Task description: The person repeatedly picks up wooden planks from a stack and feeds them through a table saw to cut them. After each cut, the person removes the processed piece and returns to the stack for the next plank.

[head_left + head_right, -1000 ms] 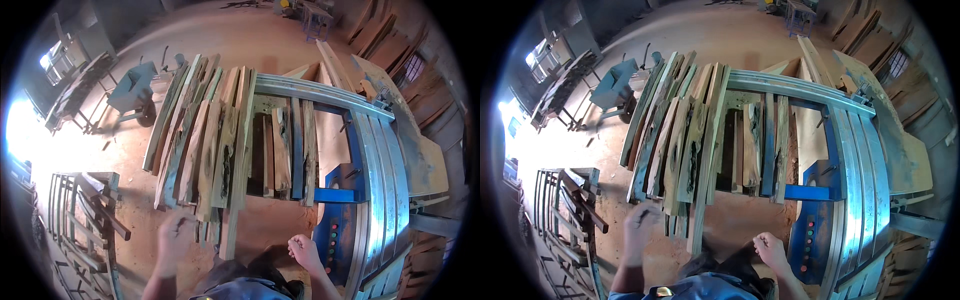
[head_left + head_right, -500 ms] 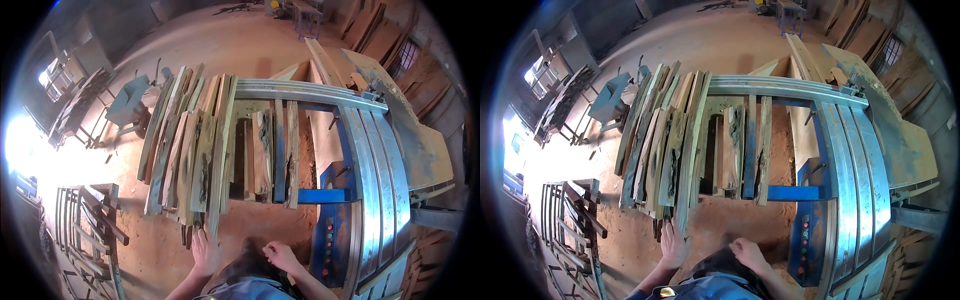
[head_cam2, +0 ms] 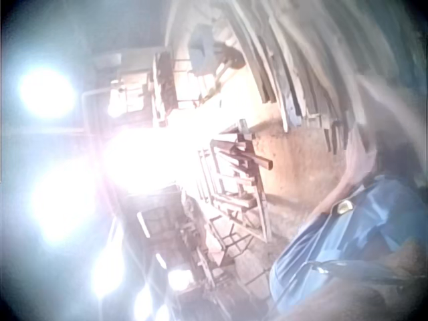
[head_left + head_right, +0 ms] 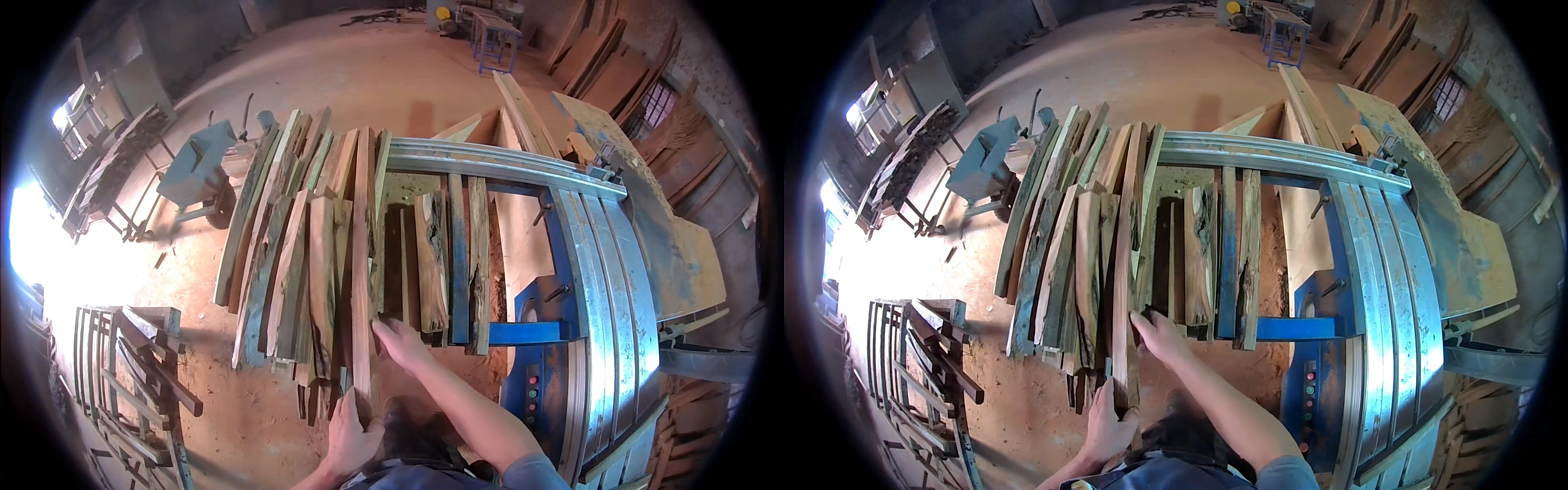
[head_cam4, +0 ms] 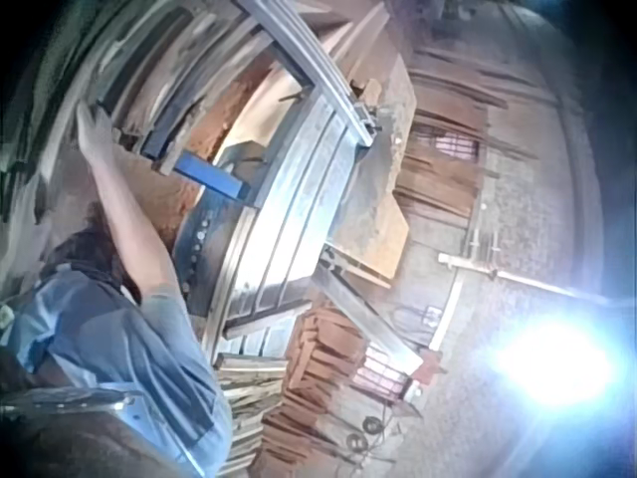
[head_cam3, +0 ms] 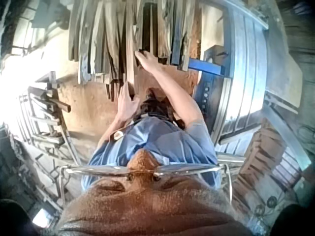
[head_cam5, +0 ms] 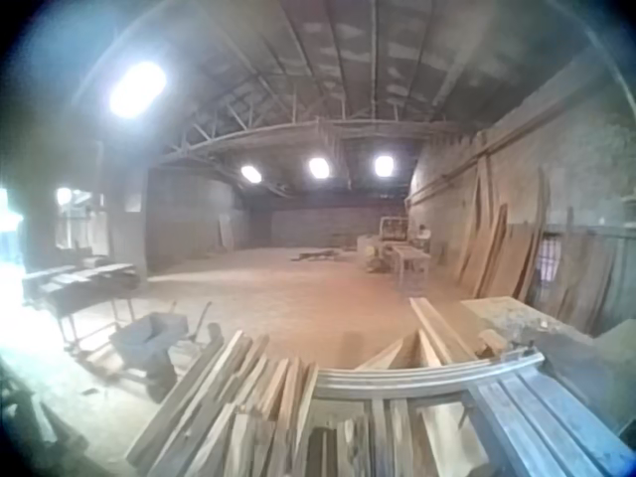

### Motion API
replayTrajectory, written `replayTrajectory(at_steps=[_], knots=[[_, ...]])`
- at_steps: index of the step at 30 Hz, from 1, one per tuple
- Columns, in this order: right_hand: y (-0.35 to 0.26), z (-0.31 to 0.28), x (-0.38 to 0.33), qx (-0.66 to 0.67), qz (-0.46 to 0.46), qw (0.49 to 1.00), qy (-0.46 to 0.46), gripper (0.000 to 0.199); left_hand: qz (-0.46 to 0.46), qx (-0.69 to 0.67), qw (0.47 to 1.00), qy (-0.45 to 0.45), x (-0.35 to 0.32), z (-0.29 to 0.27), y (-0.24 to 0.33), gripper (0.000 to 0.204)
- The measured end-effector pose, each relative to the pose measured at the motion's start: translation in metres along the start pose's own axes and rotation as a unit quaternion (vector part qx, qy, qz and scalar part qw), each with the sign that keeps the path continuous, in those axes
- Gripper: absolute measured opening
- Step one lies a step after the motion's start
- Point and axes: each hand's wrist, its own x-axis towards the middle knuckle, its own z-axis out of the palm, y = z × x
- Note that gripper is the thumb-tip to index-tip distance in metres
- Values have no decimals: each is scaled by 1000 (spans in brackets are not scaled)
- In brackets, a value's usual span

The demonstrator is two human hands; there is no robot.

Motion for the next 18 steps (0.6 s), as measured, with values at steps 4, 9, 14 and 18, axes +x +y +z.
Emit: replayTrajectory(at_steps=[4,9,14,18], knots=[[4,0,59,195,74,978,-24,43,-50,-280,948,-139,10,-2,-10,68],[-44,13,43,264,109,957,46,43,43,-301,948,-97,10,12,-18,63],[-64,-12,32,98,20,993,67,34,8,-314,923,-224,25,35,-13,69],[-80,-79,-4,-11,-50,995,90,26,105,-210,946,-224,43,32,19,68]])
